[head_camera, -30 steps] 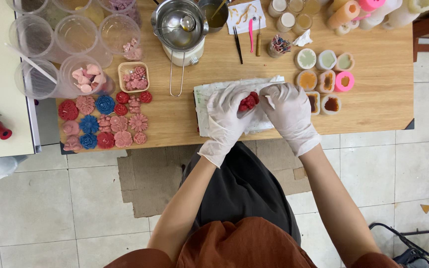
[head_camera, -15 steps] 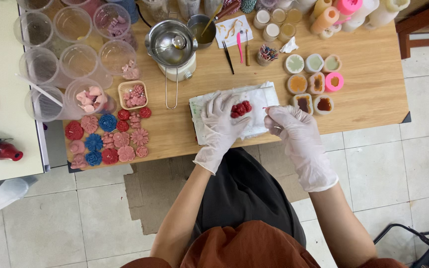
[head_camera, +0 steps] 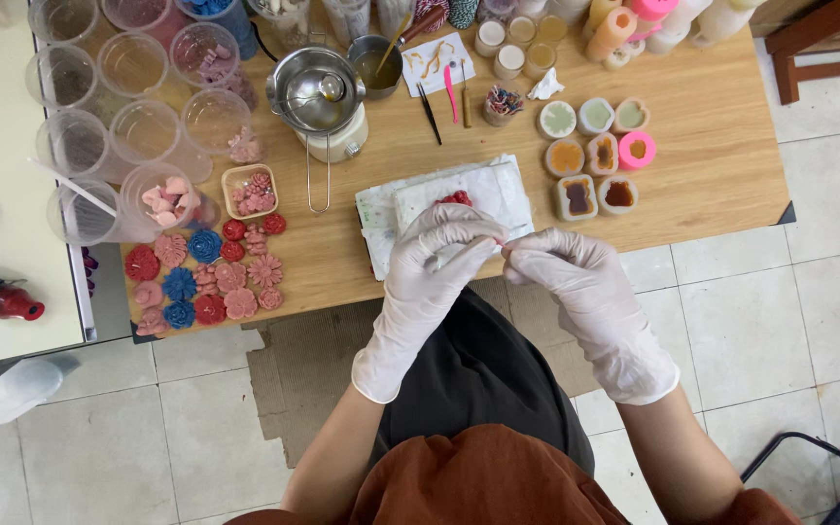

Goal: The person handles wax flower shapes and uses a tool to pour liquid into a candle mold.

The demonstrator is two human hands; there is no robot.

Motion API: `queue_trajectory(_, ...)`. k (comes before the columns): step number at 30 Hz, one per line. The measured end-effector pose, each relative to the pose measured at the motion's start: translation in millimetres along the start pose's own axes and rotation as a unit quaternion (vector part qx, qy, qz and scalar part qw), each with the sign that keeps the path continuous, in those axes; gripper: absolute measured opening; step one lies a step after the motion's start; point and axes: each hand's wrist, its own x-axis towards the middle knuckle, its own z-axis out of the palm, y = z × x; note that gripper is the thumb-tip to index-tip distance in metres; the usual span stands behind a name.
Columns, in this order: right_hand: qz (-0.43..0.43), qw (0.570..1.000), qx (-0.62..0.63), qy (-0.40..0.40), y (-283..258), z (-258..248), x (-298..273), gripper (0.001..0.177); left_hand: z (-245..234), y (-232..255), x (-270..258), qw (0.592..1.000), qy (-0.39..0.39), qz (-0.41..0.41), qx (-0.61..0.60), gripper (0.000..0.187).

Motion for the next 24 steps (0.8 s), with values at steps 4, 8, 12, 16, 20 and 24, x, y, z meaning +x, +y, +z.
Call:
queue_trajectory(4,0.033,0.999,-0.008,-0.019,-5,-4,-7,0.022,2,11,-2,0.999,-0.013,-0.038,0.015,0.01)
queue_trajectory(8,0.001,0.998,0.026,-0.062,-12,-13,-5,0.032,0,27,6,0.994,-0.009,-0.053,0.091,0.007)
queue_trajectory(12,0.011,0.997,-0.06,-0.054,-11,-31,6,0.025,2,42,13,0.973,-0.041,0.004,0.229,0.009)
queue_trajectory(16,0.035,0.995,-0.014,-0.092,0,-45,18,0.02,11,46,19,0.983,-0.058,-0.044,0.17,0.01)
queue_trajectory(20,0.069,0.992,0.024,-0.1,14,-49,25,0.017,8,41,20,0.953,-0.071,0.003,0.293,0.012)
queue_trajectory(24,0.104,0.974,0.155,-0.125,30,-47,32,0.011,-2,3,19,0.982,-0.102,-0.146,0.064,0.025)
